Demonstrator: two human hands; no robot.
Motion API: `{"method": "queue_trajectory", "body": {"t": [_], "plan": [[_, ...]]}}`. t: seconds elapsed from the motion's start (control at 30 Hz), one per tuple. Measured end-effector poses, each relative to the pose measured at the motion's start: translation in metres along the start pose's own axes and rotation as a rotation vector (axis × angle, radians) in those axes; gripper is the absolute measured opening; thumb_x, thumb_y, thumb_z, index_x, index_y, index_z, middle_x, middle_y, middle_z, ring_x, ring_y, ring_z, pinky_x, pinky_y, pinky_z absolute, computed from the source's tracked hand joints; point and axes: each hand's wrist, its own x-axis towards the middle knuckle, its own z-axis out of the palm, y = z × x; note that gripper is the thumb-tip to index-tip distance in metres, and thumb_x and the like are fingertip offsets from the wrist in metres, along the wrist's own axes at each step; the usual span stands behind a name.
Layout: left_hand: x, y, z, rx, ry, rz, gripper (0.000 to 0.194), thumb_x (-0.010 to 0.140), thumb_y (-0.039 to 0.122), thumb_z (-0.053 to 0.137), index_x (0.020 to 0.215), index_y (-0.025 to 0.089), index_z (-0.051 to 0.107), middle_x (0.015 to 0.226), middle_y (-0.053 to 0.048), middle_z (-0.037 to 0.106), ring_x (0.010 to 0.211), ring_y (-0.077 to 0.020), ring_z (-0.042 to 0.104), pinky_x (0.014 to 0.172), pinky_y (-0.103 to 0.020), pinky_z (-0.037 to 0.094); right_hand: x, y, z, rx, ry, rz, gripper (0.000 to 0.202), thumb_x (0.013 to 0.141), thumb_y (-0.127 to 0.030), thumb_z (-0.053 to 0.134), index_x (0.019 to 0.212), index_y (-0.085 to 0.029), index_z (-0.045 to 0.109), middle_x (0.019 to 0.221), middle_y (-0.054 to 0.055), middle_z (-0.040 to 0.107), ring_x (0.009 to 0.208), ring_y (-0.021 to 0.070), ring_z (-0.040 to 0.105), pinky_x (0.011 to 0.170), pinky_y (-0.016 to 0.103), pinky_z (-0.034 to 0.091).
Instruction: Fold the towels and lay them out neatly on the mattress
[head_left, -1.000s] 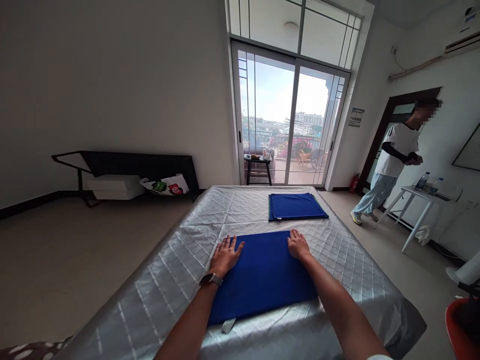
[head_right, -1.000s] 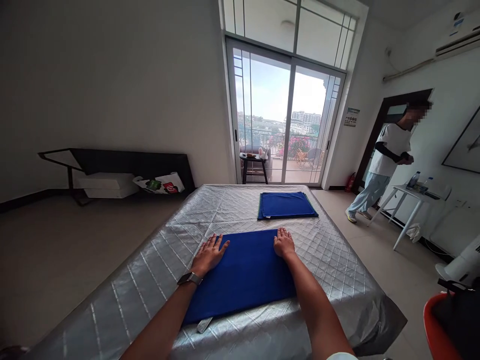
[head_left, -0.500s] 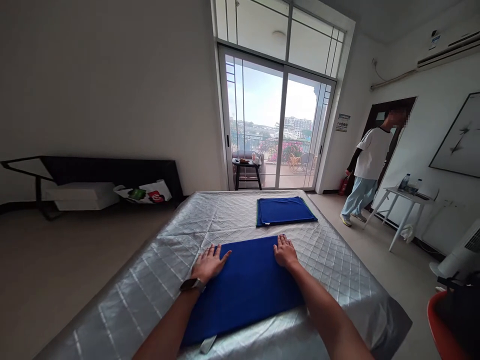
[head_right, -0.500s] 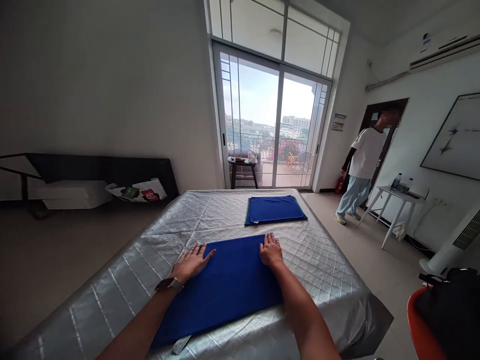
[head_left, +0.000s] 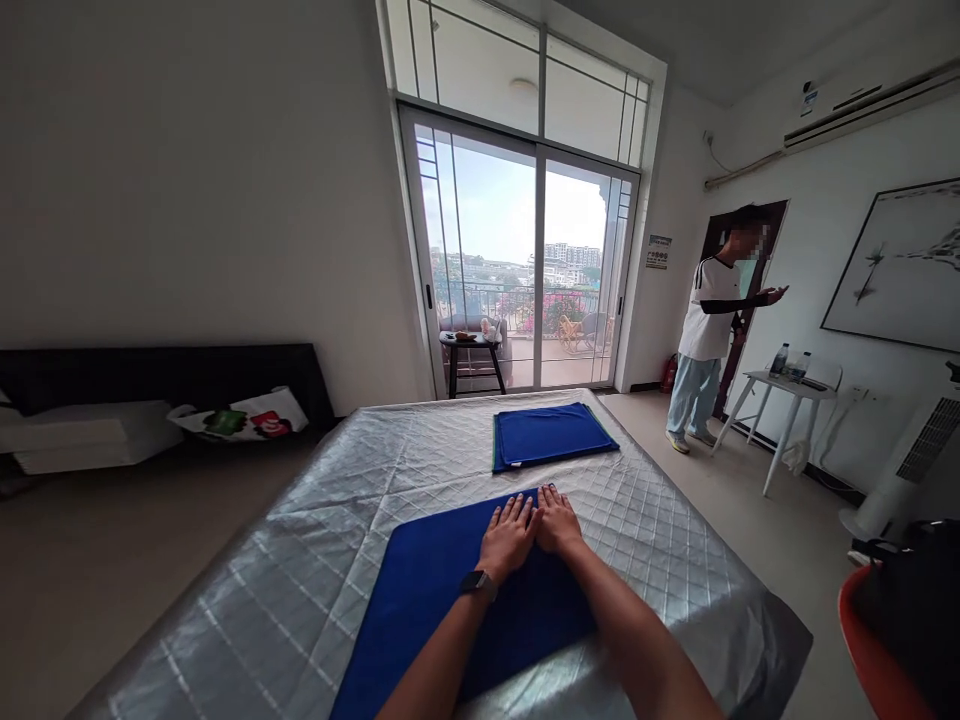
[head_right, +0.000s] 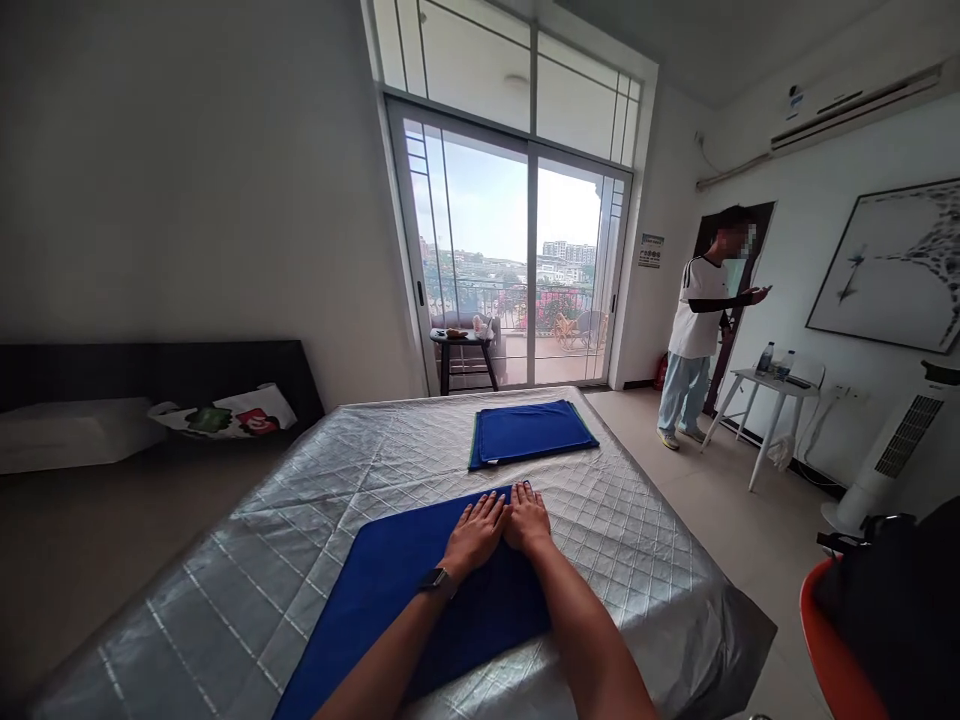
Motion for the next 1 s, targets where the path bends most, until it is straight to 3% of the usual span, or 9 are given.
{"method": "queue_trajectory", "body": {"t": [0.07, 0.23, 0.37, 0.63, 0.8, 0.93, 1.0], "plan": [[-0.011, -0.027, -0.001, 0.012, -0.012, -0.068, 0.061, 0.101, 0.043, 0.016, 0.156, 0.022, 0.031, 0.159, -0.014, 0.038, 0.148, -0.0275, 0.034, 0.119, -0.052, 0.026, 0.001, -0.002, 0.000, 0.008, 0.011, 0.015, 0.061, 0.102, -0.033, 0.027, 0.157, -0.007, 0.027, 0.163, 0.014, 0.025, 0.153, 0.0198, 0.015, 0.123, 0.041, 0.017], [-0.048, -0.110, -0.013, 0.055, -0.104, -0.403, 0.071, 0.099, 0.057, 0.011, 0.156, 0.020, 0.032, 0.163, -0.014, 0.029, 0.151, -0.0283, 0.026, 0.120, -0.054, 0.022, 0.000, -0.006, -0.003, 0.024, -0.006, 0.036, 0.063, 0.102, -0.037, 0.025, 0.158, -0.007, 0.024, 0.164, 0.012, 0.023, 0.154, 0.0192, 0.013, 0.123, 0.040, 0.014], [-0.077, -0.143, -0.026, 0.059, -0.113, -0.490, 0.073, 0.098, 0.059, 0.017, 0.156, 0.016, 0.030, 0.164, -0.014, 0.027, 0.152, -0.0282, 0.023, 0.121, -0.050, 0.021, 0.001, -0.005, -0.005, 0.007, -0.039, 0.060, 0.064, 0.102, -0.038, 0.024, 0.159, -0.009, 0.021, 0.165, 0.010, 0.021, 0.154, 0.0179, 0.010, 0.123, 0.039, 0.011], [-0.083, -0.137, -0.029, 0.049, -0.075, -0.495, 0.078, 0.097, 0.062, 0.020, 0.155, 0.012, 0.032, 0.162, -0.016, 0.030, 0.151, -0.0284, 0.025, 0.122, -0.047, 0.022, 0.006, -0.002, -0.001, -0.016, -0.043, 0.074, 0.064, 0.102, -0.039, 0.023, 0.159, -0.009, 0.020, 0.165, 0.011, 0.020, 0.154, 0.0173, 0.010, 0.123, 0.037, 0.009], [-0.080, -0.139, -0.037, 0.069, -0.128, -0.507, 0.075, 0.097, 0.060, 0.025, 0.154, 0.012, 0.034, 0.163, -0.016, 0.029, 0.151, -0.0309, 0.026, 0.121, -0.049, 0.022, 0.004, -0.003, -0.002, -0.018, -0.021, 0.090, 0.065, 0.102, -0.039, 0.024, 0.159, -0.007, 0.020, 0.166, 0.012, 0.017, 0.154, 0.0174, 0.010, 0.123, 0.035, 0.009], [-0.059, -0.130, -0.041, 0.085, -0.134, -0.494, 0.072, 0.098, 0.055, 0.034, 0.146, 0.003, 0.045, 0.153, -0.028, 0.042, 0.144, -0.0402, 0.036, 0.118, -0.060, 0.023, 0.004, -0.005, -0.002, -0.013, -0.026, 0.089, 0.065, 0.102, -0.039, 0.024, 0.159, -0.007, 0.020, 0.165, 0.012, 0.019, 0.154, 0.0171, 0.011, 0.123, 0.035, 0.009], [-0.041, -0.115, -0.036, 0.072, -0.108, -0.417, 0.065, 0.098, 0.054, 0.038, 0.141, 0.007, 0.052, 0.149, -0.026, 0.048, 0.141, -0.0392, 0.040, 0.117, -0.061, 0.025, 0.005, -0.005, -0.002, -0.013, -0.024, 0.092, 0.065, 0.102, -0.039, 0.025, 0.159, -0.007, 0.020, 0.166, 0.012, 0.019, 0.154, 0.0171, 0.011, 0.123, 0.035, 0.009]]}}
